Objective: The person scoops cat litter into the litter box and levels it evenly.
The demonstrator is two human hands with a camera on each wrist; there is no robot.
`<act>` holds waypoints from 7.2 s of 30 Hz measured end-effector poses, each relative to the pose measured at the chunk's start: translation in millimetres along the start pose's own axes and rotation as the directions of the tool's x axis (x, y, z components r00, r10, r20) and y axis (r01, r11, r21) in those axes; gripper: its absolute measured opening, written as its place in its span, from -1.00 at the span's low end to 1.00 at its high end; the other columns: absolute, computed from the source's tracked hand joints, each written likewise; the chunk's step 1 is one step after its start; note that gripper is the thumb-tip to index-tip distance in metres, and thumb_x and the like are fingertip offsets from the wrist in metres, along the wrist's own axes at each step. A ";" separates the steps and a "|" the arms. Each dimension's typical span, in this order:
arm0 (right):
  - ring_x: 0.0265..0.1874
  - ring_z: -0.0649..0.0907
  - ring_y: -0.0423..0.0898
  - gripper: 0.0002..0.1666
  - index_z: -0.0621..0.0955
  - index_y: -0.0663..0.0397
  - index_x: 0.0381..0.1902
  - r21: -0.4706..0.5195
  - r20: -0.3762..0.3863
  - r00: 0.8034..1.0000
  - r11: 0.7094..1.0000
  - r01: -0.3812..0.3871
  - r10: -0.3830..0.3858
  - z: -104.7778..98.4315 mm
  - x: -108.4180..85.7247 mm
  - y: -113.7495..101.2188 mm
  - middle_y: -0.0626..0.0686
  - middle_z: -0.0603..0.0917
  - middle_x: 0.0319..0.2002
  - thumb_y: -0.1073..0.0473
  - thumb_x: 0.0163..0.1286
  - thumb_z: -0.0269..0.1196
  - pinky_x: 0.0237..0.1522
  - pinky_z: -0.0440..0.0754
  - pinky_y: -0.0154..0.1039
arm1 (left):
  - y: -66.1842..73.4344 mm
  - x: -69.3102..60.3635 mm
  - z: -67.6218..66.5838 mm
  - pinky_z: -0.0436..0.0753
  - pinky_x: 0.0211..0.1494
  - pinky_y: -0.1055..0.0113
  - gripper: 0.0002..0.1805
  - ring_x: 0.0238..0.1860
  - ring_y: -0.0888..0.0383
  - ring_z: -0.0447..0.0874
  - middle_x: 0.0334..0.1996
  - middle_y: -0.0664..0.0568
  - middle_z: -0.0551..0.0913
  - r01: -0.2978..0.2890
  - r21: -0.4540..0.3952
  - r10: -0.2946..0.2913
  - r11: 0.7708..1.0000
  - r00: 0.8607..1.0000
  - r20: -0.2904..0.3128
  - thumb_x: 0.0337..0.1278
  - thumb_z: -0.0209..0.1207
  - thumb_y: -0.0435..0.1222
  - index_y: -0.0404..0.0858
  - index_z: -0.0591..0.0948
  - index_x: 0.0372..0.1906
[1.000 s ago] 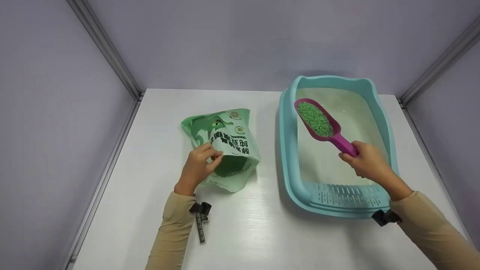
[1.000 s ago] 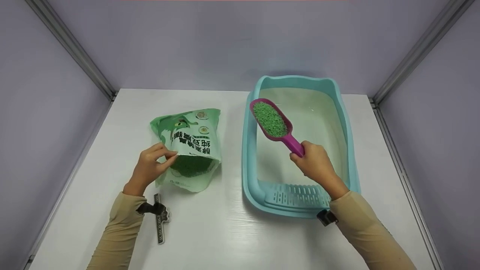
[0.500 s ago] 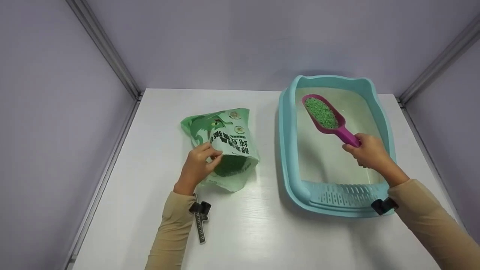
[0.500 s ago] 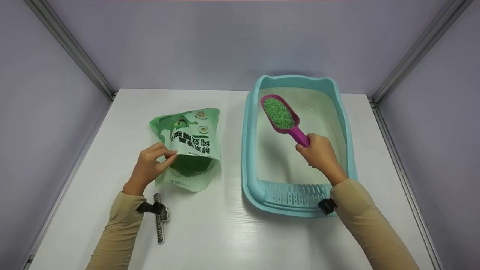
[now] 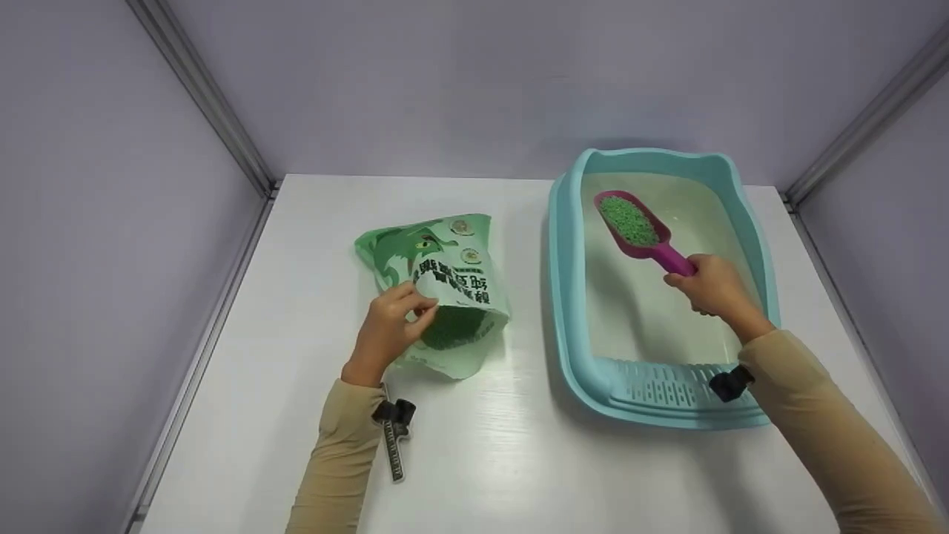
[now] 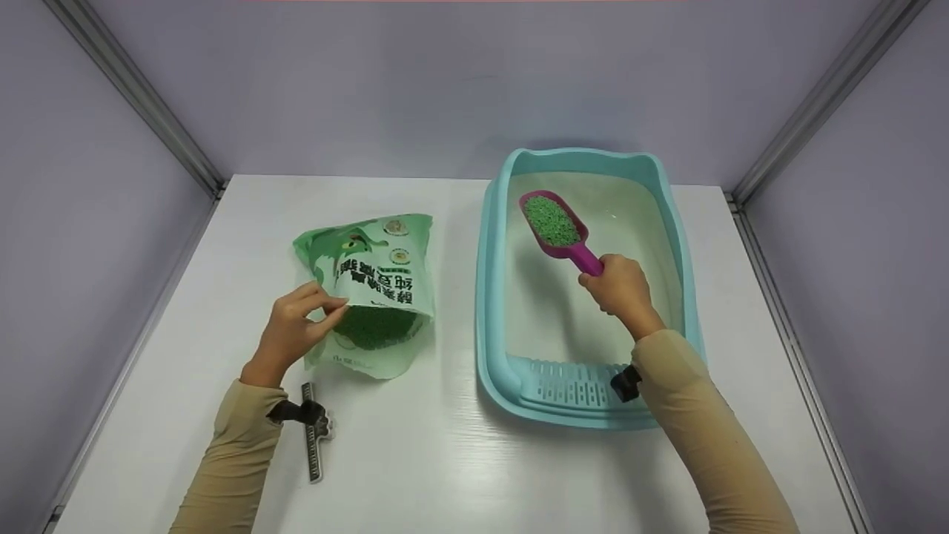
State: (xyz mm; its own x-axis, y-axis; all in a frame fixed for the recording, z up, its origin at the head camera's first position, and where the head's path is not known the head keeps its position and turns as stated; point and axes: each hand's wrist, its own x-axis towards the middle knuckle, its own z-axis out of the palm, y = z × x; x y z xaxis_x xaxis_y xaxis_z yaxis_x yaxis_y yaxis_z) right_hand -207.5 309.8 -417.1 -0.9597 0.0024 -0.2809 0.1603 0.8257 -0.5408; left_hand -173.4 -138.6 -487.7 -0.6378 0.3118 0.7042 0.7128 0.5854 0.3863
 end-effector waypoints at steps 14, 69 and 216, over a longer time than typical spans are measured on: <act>-0.70 0.46 -0.20 -0.56 0.49 0.42 -0.10 0.044 -0.012 0.999 0.999 -0.030 0.030 11.0 24.9 1.4 -0.02 0.44 -0.63 0.07 0.37 0.15 -0.63 0.50 -0.37 | -0.4 -0.3 0.0 0.66 -0.44 0.30 -0.95 -0.49 0.08 0.63 -0.54 -0.07 0.55 0.013 -0.018 -0.013 1.000 1.000 -0.001 -0.06 0.36 -0.50 -0.35 0.72 -0.43; -0.64 0.47 -0.14 -0.57 0.58 0.36 -0.29 -0.170 -0.066 0.995 0.982 -0.078 0.068 32.1 84.3 -22.6 -0.04 0.49 -0.67 0.00 0.30 0.15 -0.65 0.35 -0.30 | -0.3 -1.0 0.7 0.63 -0.44 0.39 -0.95 -0.49 0.12 0.63 -0.56 -0.05 0.54 -0.004 0.014 0.004 1.000 1.000 -0.006 -0.06 0.36 -0.49 -0.32 0.72 -0.44; -0.81 0.41 -0.26 -0.69 0.44 0.15 -0.68 -0.046 -0.129 0.992 0.999 -0.014 0.008 33.9 70.7 -30.3 -0.13 0.37 -0.84 0.16 0.21 0.13 -0.72 0.37 -0.41 | 0.8 -2.4 -1.3 0.65 -0.45 0.34 -0.95 -0.49 0.14 0.63 -0.55 -0.06 0.54 0.007 0.006 -0.007 1.000 1.000 -0.003 -0.07 0.37 -0.48 -0.32 0.73 -0.43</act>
State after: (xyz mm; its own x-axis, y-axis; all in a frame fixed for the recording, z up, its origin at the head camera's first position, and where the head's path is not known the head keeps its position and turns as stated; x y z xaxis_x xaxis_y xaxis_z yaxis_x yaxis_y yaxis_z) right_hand -272.4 265.9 -447.5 -0.9802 0.0813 -0.1804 0.1626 0.8508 -0.4998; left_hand -170.9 -139.8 -488.3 -0.6423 0.3054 0.7029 0.7061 0.5925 0.3878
